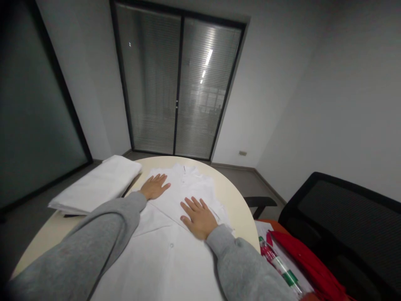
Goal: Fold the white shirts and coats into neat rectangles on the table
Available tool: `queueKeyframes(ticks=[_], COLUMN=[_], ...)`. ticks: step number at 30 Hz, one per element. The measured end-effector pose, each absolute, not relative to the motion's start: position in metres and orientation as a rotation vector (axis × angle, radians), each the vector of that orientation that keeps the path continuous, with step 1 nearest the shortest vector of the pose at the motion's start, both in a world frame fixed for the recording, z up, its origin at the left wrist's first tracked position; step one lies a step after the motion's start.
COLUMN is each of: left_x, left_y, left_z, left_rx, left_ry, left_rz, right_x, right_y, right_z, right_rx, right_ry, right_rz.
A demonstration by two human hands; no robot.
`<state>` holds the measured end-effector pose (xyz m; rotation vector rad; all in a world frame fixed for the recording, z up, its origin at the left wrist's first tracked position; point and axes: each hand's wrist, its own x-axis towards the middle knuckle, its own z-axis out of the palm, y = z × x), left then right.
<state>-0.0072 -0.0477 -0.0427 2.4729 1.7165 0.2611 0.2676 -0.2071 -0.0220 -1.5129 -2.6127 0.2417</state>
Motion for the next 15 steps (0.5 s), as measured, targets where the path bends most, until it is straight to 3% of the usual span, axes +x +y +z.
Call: queueKeyframes(ticks=[11,15], left_x=[-0.005,0.013], left_y=[-0.061,-0.122], left_z=[-0.027,-0.013], left_rx=[2.516,2.721], left_ry=[1.746,1.426], left_rz=[0.329,0.371], right_x=[0.309,0.308], right_y=[-0.226,-0.226], right_z=[-0.018,-0.020], right_rx=[-1.575,-1.577], right_ry=[-2.578,-2.559], right_rz=[0.239,0.205])
